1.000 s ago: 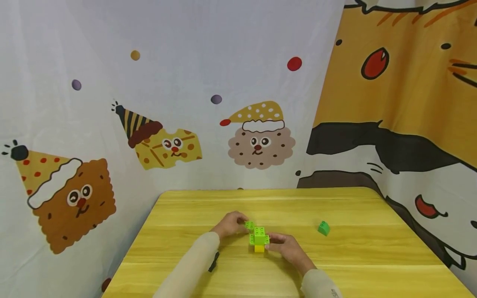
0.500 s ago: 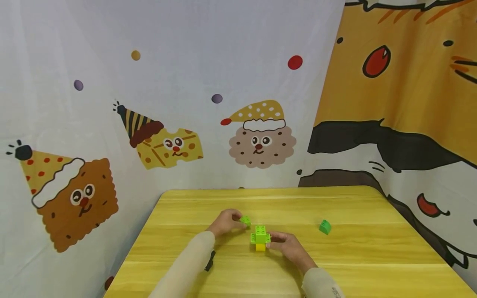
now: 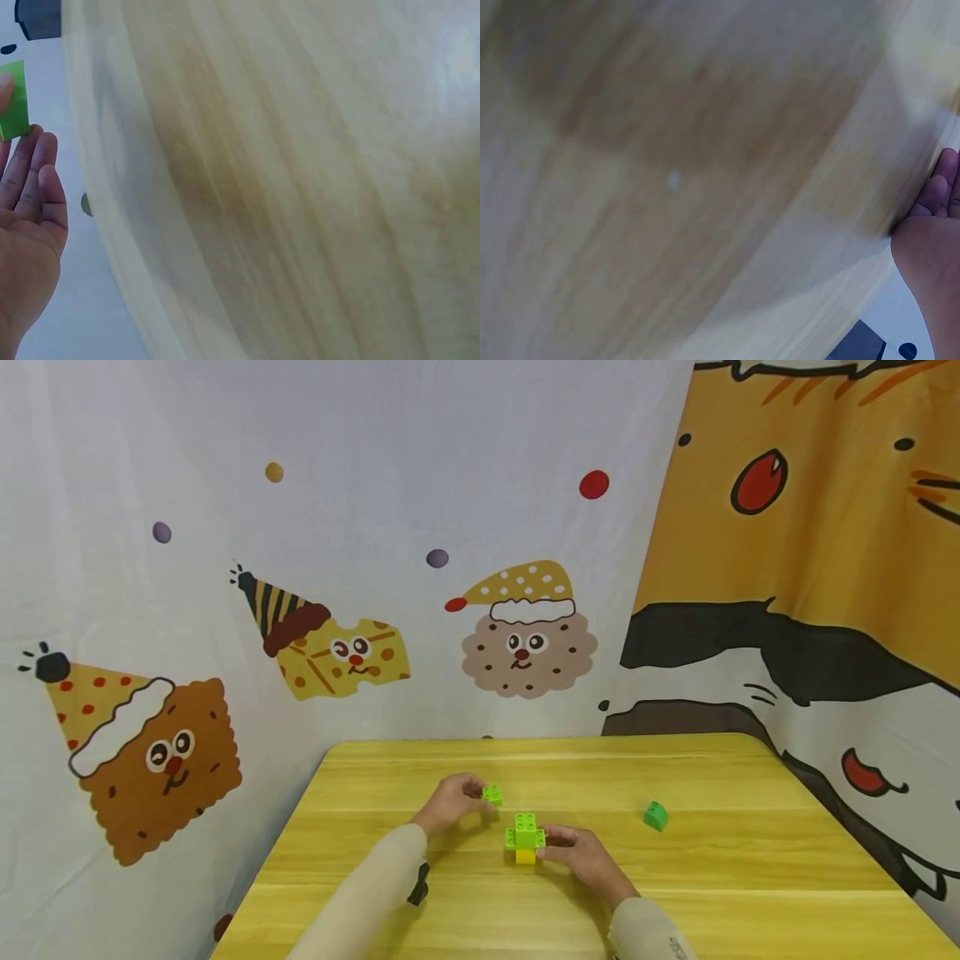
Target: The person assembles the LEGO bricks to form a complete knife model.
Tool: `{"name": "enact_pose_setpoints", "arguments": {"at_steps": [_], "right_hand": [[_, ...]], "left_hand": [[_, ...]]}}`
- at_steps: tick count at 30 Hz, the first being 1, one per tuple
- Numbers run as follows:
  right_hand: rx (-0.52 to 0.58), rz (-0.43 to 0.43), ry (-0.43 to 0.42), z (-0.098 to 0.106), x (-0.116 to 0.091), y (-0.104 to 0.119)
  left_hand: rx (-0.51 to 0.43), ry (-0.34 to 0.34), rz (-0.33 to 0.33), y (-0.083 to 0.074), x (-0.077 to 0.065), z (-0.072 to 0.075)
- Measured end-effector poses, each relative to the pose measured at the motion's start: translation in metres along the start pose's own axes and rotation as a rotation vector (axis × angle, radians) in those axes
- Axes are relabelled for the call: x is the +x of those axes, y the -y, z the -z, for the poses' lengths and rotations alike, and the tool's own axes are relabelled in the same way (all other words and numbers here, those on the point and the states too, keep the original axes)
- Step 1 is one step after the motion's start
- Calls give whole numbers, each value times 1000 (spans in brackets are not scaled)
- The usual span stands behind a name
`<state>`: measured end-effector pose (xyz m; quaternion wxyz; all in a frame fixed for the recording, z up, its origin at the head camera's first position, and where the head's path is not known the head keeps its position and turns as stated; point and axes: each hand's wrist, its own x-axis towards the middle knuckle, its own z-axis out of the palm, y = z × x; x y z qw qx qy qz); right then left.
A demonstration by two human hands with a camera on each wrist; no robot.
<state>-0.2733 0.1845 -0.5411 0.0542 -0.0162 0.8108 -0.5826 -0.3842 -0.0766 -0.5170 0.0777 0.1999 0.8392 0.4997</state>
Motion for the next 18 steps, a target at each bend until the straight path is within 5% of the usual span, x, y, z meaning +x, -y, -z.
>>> {"name": "enact_pose_setpoints", "arguments": {"at_steps": [18], "right_hand": [[-4, 8, 5, 0, 1, 1]], "left_hand": [[-15, -42, 1, -23, -8, 9]]}}
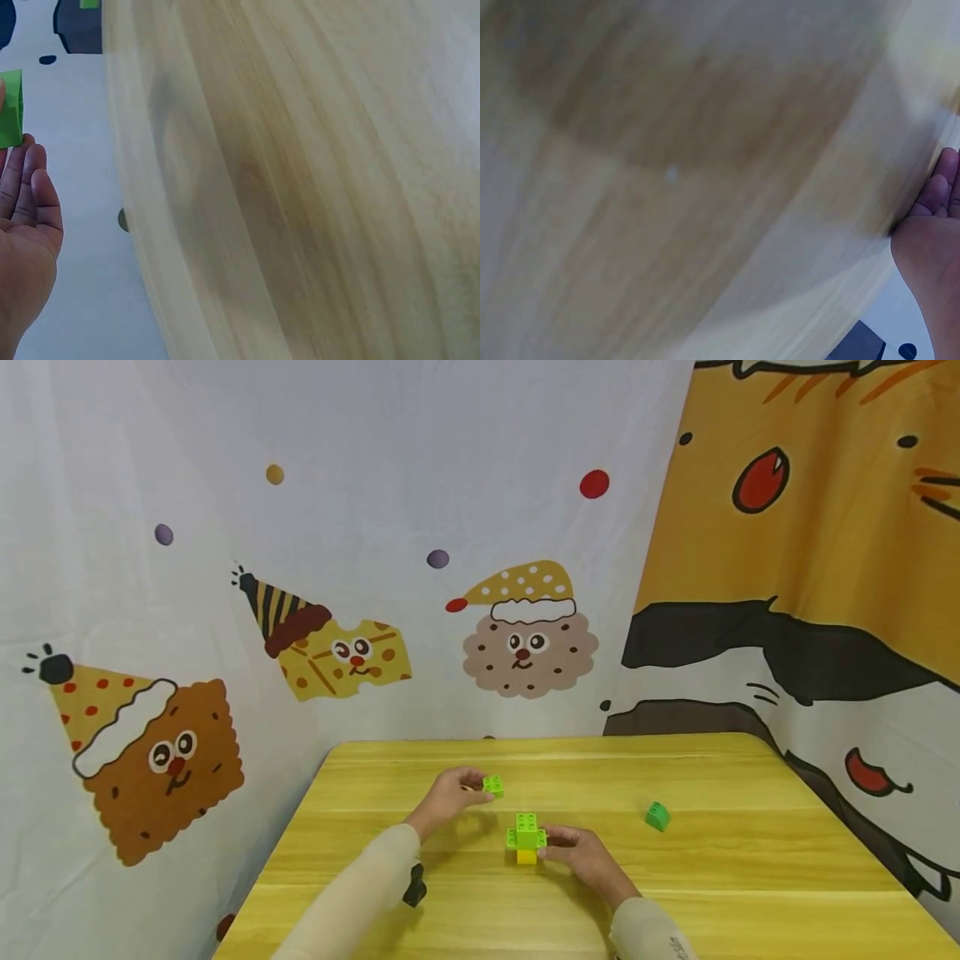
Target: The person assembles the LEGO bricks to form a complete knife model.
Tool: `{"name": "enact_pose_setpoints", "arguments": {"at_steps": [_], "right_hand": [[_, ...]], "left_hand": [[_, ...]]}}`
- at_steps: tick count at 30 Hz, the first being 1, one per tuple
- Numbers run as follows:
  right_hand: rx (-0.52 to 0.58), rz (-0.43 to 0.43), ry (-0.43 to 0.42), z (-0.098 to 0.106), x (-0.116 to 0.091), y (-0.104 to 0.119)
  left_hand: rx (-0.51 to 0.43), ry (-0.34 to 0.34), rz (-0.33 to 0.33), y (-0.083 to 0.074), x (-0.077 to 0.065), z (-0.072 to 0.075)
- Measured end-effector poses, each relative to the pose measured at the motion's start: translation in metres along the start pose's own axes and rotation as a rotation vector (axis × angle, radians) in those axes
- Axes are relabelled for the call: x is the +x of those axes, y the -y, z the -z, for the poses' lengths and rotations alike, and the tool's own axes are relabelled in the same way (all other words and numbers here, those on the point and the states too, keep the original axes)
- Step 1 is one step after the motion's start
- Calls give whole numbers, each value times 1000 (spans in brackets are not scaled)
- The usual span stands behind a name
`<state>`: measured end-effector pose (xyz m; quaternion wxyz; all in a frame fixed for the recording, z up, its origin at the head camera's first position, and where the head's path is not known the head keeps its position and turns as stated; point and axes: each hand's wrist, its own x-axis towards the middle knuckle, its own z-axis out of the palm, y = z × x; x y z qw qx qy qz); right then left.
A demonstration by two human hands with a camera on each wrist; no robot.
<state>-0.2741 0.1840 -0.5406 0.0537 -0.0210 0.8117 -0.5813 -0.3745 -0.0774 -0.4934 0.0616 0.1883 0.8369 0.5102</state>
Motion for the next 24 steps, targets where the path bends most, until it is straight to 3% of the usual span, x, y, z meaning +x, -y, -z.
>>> {"name": "enact_pose_setpoints", "arguments": {"at_steps": [12, 24], "right_hand": [[-2, 3, -3, 1, -3, 2], [0, -4, -15, 0, 0, -1]], "left_hand": [[-131, 19, -41, -16, -6, 1], [-118, -8, -72, -28, -11, -4]]}}
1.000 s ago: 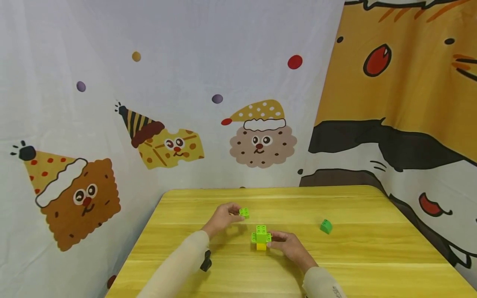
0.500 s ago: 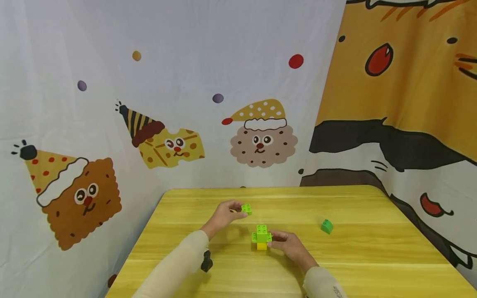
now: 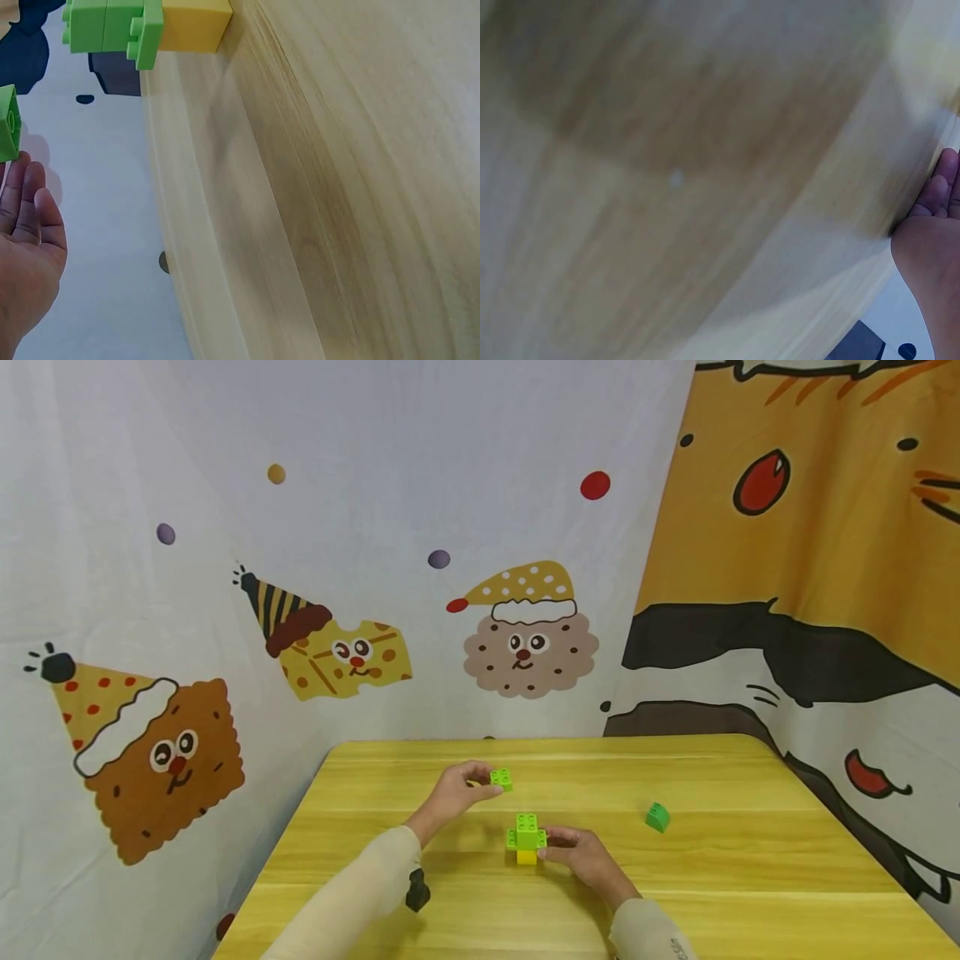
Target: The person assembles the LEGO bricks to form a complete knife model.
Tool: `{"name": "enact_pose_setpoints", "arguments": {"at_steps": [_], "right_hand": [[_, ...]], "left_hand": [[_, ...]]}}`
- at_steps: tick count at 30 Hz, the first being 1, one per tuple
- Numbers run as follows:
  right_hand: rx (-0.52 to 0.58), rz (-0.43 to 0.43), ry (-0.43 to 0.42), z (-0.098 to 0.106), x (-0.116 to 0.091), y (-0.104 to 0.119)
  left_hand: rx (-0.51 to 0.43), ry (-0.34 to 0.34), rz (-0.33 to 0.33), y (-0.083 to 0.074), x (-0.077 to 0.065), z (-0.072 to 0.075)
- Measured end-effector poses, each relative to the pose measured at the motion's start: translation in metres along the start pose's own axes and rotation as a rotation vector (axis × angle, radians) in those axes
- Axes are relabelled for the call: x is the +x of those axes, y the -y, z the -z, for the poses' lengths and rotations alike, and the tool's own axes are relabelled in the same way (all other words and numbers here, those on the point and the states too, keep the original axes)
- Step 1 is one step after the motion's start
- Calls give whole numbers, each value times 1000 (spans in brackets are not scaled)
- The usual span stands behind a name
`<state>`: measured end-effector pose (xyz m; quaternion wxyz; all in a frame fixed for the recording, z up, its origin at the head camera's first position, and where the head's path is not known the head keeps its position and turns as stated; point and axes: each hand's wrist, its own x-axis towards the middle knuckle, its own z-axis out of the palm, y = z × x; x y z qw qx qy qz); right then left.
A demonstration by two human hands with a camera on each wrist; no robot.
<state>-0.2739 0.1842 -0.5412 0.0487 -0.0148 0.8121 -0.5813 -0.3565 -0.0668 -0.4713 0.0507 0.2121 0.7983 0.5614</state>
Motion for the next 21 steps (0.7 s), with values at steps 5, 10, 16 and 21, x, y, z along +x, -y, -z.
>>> {"name": "enact_pose_setpoints", "arguments": {"at_steps": [5, 10, 16, 21], "right_hand": [[-1, 0, -5, -1, 1, -1], [-10, 0, -13, -1, 0, -1], [-1, -2, -13, -1, 0, 0], [-2, -5, -10, 0, 0, 0]], "left_hand": [[10, 4, -15, -3, -2, -3], [15, 12, -27, -7, -3, -6], [4, 21, -39, -14, -6, -9], [2, 29, -48, -17, -7, -12]]}}
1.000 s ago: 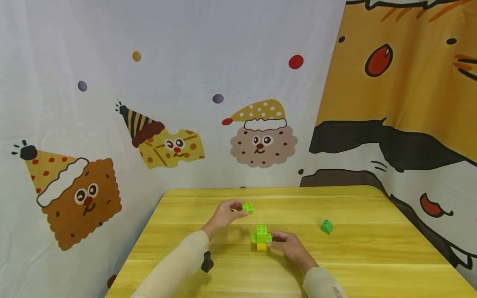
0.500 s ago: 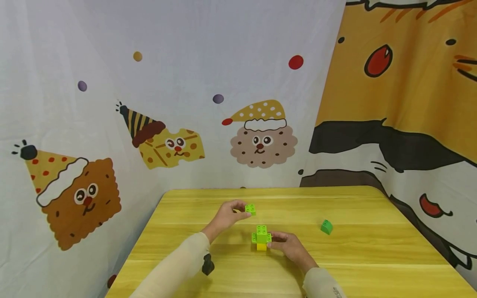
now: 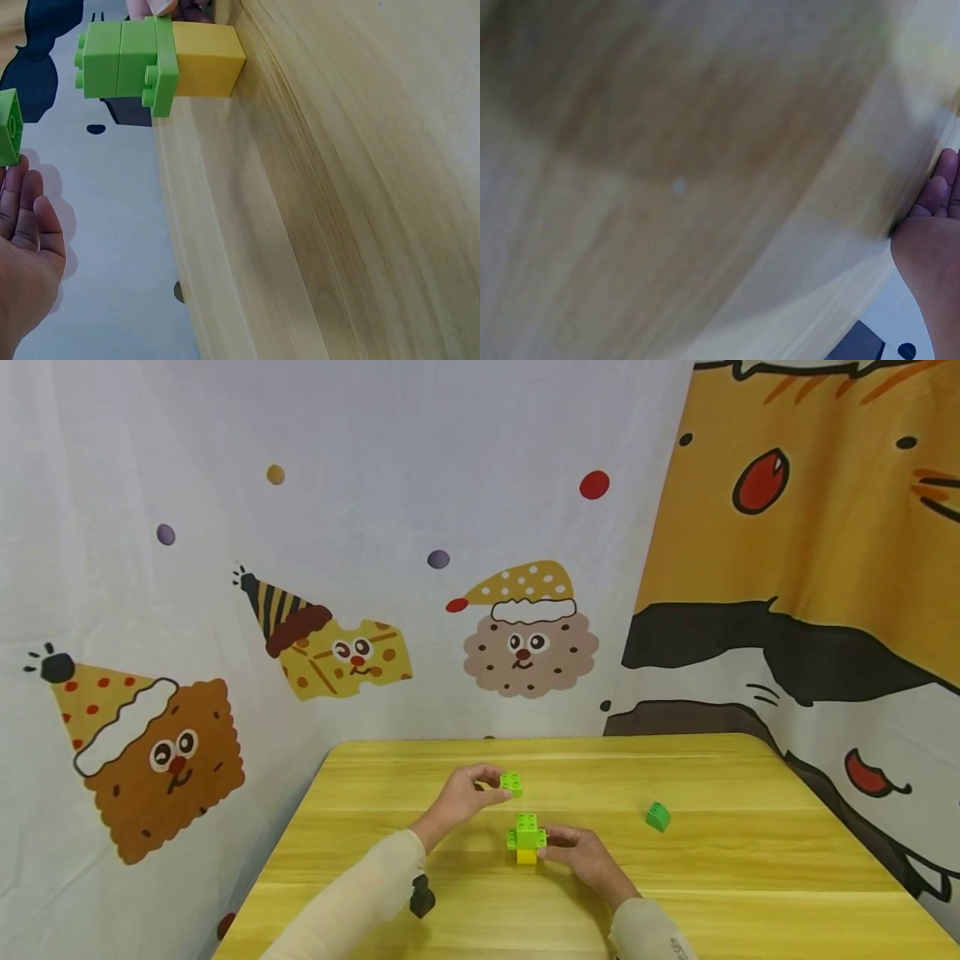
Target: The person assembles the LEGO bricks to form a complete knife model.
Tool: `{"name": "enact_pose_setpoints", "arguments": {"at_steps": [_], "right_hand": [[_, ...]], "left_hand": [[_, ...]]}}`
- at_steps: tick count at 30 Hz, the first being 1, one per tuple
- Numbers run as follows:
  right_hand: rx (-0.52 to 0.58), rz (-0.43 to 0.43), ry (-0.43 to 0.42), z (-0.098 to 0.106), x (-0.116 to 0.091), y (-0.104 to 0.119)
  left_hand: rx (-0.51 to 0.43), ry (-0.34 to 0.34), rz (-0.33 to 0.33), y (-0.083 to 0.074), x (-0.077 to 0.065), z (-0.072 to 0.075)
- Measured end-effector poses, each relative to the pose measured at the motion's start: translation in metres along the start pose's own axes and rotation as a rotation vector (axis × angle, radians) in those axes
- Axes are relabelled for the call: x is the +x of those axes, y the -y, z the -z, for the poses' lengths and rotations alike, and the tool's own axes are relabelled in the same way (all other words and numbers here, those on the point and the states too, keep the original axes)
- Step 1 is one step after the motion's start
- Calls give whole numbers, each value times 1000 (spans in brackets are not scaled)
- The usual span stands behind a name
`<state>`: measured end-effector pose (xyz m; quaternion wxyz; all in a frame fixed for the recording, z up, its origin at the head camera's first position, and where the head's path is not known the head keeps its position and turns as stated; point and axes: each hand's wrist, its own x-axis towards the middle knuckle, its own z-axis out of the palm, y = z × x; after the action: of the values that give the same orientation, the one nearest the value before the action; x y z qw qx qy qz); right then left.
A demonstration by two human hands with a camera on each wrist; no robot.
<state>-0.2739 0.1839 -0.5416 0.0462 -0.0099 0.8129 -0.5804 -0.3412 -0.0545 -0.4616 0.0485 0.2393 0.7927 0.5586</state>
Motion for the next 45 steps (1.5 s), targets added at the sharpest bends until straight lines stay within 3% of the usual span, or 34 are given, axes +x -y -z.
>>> {"name": "enact_pose_setpoints", "arguments": {"at_steps": [19, 45], "right_hand": [[20, 0, 23, 1, -1, 1], [19, 22, 17, 1, -2, 1]], "left_hand": [[15, 22, 27, -4, -5, -16], [34, 55, -5, 17, -11, -27]]}}
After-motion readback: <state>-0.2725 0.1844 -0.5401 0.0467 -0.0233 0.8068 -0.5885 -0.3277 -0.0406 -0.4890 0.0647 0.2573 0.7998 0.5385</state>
